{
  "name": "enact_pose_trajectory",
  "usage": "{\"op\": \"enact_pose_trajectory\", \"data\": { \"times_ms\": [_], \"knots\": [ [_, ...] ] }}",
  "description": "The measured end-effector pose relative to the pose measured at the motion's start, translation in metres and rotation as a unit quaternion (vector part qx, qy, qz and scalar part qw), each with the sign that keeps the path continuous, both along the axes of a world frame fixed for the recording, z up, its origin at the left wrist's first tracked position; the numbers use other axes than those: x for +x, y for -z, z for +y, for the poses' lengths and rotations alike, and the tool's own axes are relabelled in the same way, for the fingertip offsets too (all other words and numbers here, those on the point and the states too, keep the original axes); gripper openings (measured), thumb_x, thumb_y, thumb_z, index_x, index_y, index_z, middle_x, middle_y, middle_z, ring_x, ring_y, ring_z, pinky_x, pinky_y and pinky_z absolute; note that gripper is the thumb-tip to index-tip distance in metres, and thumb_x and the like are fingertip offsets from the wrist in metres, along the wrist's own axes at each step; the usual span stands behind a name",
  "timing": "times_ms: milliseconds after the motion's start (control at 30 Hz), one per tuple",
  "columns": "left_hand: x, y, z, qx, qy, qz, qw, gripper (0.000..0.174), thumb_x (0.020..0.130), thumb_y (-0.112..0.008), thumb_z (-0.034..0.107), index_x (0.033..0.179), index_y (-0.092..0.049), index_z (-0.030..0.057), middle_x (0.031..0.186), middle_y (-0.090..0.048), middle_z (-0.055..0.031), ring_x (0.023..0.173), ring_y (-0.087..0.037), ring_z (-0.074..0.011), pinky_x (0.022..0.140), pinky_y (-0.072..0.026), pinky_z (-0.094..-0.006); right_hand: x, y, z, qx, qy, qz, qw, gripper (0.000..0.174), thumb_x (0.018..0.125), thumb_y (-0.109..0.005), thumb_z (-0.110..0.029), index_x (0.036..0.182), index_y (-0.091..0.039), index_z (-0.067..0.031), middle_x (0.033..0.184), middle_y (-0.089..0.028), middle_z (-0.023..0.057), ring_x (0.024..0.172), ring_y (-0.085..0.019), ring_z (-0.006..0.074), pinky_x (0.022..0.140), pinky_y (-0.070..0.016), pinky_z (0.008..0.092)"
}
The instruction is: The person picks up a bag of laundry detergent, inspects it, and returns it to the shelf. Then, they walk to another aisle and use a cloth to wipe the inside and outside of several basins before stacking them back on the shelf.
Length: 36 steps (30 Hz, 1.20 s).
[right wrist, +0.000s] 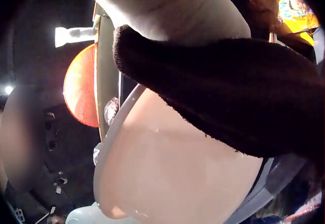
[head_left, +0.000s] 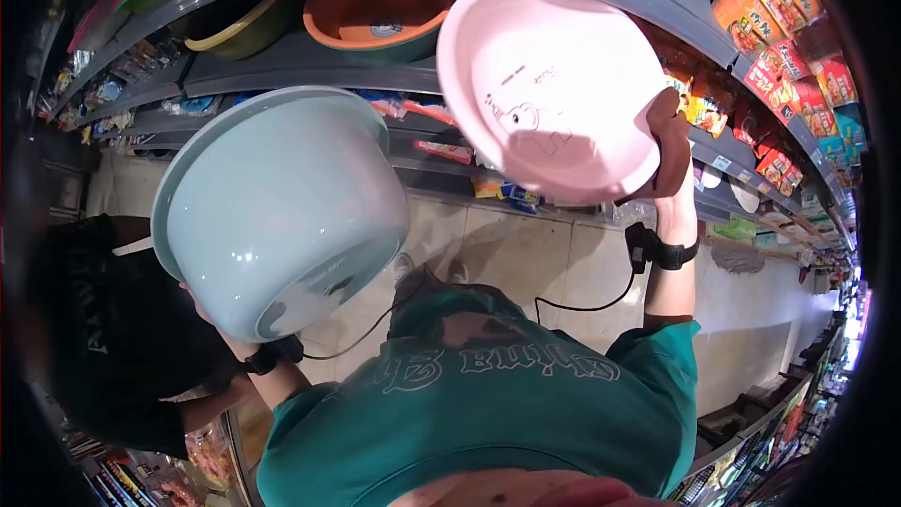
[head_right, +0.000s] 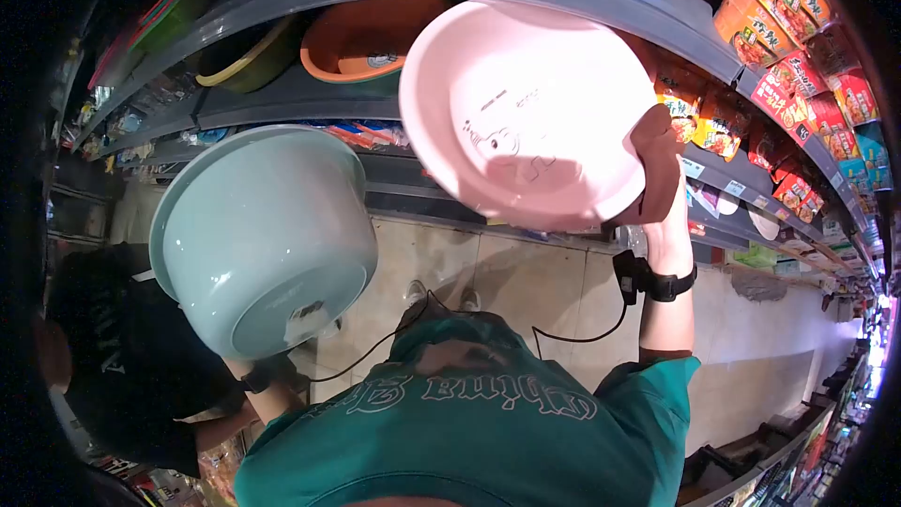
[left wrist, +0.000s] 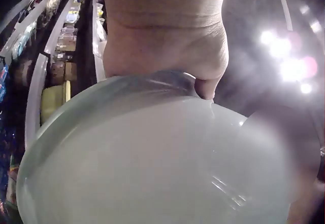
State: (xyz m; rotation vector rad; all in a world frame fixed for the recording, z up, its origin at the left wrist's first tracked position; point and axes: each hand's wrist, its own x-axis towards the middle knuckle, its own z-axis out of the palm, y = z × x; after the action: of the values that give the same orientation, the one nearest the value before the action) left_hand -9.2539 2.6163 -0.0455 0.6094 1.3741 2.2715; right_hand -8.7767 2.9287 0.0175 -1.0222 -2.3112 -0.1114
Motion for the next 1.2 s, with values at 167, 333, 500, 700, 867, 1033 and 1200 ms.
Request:
{"op": "enact_pose_trajectory", "data": {
  "times_ms": [167,333,500,700,867,1033,1200],
  "knots": [
    [-0.010,0.021,0.000,0.008,0.021,-0.014,1.000,0.066,0.093,-0.053,0.049,0.136,-0.041,0.0000,0.129,-0.053,-0.0147,0.115,-0.055,-0.0274,0.099,-0.0438,-0.0422,0.022,0.017,0.056,0.078,-0.016,0.062,0.995,0.021,0.076,-0.060,-0.002,0.096,-0.052,0.0009,0.095,-0.051,0.0143,0.088,-0.052,0.0261,0.081,-0.0442,0.0330],
    [-0.025,0.048,-0.004,0.007,0.075,0.065,0.995,0.065,0.093,-0.056,0.048,0.132,-0.044,-0.0025,0.124,-0.055,-0.0117,0.112,-0.055,-0.0233,0.096,-0.0436,-0.0375,0.039,0.063,0.148,0.025,0.060,0.180,0.982,0.018,0.089,-0.059,-0.017,0.100,-0.056,-0.0035,0.097,-0.056,0.0098,0.089,-0.058,0.0213,0.077,-0.0495,0.0332],
    [-0.001,0.039,0.013,-0.086,0.042,0.058,0.994,0.039,0.094,-0.061,0.030,0.119,-0.054,0.0002,0.101,-0.060,-0.0021,0.090,-0.055,-0.0103,0.082,-0.0436,-0.0257,0.020,0.081,0.188,-0.309,0.010,0.660,0.685,0.019,0.088,-0.065,-0.019,0.102,-0.058,-0.0071,0.097,-0.061,0.0064,0.089,-0.062,0.0198,0.073,-0.0530,0.0358],
    [0.055,0.024,0.046,-0.226,0.141,0.063,0.962,0.021,0.093,-0.057,0.009,0.111,-0.058,-0.0011,0.093,-0.057,0.0030,0.084,-0.048,-0.0051,0.073,-0.0400,-0.0201,-0.005,0.058,0.158,-0.381,0.163,0.609,0.677,0.026,0.089,-0.059,-0.017,0.112,-0.056,-0.0042,0.110,-0.059,0.0107,0.100,-0.058,0.0243,0.078,-0.0509,0.0451],
    [0.083,0.061,0.075,-0.240,0.187,-0.037,0.952,0.028,0.093,-0.063,0.019,0.113,-0.058,0.0001,0.093,-0.059,0.0011,0.083,-0.051,-0.0054,0.072,-0.0423,-0.0215,-0.010,0.066,0.085,-0.348,0.155,0.639,0.668,0.028,0.090,-0.051,-0.014,0.115,-0.053,-0.0008,0.115,-0.057,0.0142,0.106,-0.055,0.0252,0.083,-0.0484,0.0435],
    [0.127,0.057,0.104,-0.202,0.289,-0.162,0.922,0.031,0.096,-0.058,0.026,0.113,-0.057,0.0005,0.097,-0.064,-0.0019,0.082,-0.058,-0.0073,0.072,-0.0480,-0.0239,-0.057,0.085,-0.001,-0.402,-0.211,0.467,0.759,0.030,0.082,-0.053,-0.007,0.111,-0.056,0.0003,0.108,-0.063,0.0122,0.100,-0.061,0.0239,0.084,-0.0503,0.0372],
    [0.172,0.064,0.134,-0.128,0.439,-0.240,0.856,0.027,0.099,-0.052,0.021,0.117,-0.055,0.0020,0.104,-0.064,-0.0026,0.093,-0.060,-0.0094,0.083,-0.0496,-0.0274,-0.123,0.106,-0.064,-0.396,-0.124,0.268,0.869,0.036,0.077,-0.062,-0.007,0.110,-0.058,0.0048,0.116,-0.060,0.0196,0.108,-0.056,0.0311,0.093,-0.0444,0.0431]
  ]
}}
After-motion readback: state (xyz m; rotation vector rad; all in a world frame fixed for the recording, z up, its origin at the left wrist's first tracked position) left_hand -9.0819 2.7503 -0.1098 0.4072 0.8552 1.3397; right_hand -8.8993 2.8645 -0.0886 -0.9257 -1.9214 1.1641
